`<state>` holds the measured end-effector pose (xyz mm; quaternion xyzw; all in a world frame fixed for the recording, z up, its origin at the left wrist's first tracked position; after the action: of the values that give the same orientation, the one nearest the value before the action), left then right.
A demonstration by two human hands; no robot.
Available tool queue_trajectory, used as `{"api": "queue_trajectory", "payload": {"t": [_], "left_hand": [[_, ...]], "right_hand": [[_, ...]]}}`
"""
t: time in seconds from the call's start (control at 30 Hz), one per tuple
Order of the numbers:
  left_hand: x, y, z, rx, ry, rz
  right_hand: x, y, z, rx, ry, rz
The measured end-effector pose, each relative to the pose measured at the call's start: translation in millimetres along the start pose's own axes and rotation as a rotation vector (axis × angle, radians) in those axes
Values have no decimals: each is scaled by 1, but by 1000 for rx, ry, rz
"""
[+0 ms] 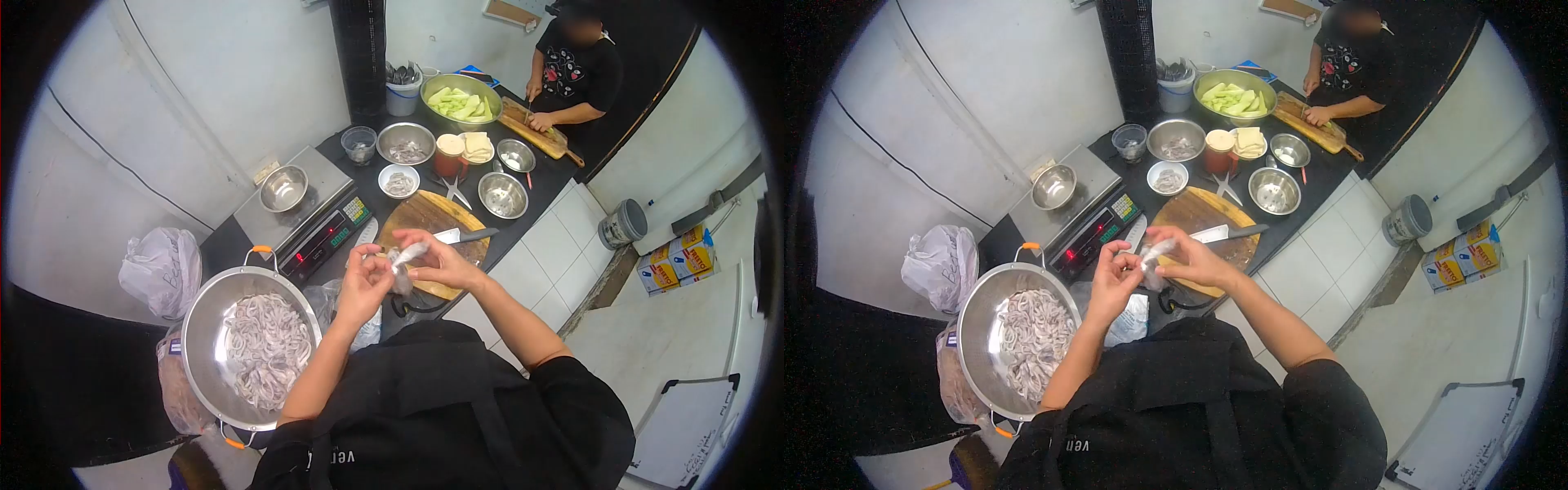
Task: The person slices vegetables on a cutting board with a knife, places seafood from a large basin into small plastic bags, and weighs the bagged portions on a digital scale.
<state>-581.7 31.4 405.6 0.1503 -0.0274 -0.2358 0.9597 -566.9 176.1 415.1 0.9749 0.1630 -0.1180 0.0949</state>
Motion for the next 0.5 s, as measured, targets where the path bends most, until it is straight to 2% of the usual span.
{"api": "queue_trajectory", "payload": {"t": [0.03, 0.13, 0.23, 0.27, 0.3, 0.33, 0.4, 0.5], "left_hand": [[1, 2, 2, 1, -2, -5], [3, 17, 15, -185, 76, -139], [4, 24, 29, -322, 172, -200], [5, 22, 32, -469, 228, -213], [6, 21, 34, -615, 285, -225], [6, 20, 33, -614, 283, -224], [10, 25, 38, -823, 426, -244], [13, 29, 48, -1000, 530, -279]], "right_hand": [[-2, -1, -4, 2, 0, 5], [-8, 17, -11, 215, 220, -329], [-11, 15, -11, 249, 320, -328], [-11, 15, -11, 245, 322, -328], [-13, 15, -12, 444, 275, -377], [-13, 15, -13, 643, 225, -424], [-14, 19, -16, 755, 168, -432], [-15, 21, -25, 967, 26, -429]]}}
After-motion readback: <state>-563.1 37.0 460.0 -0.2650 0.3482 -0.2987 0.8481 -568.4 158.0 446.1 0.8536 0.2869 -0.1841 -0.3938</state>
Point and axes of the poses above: each hand's wrist, its own x-axis away from the middle knuckle, its own y-axis out of the palm, z = x × y, the point moved 7 cm from there along -x, towards the middle knuckle, and after that the axes turned 3 degrees about x, right-handed, at the moved point
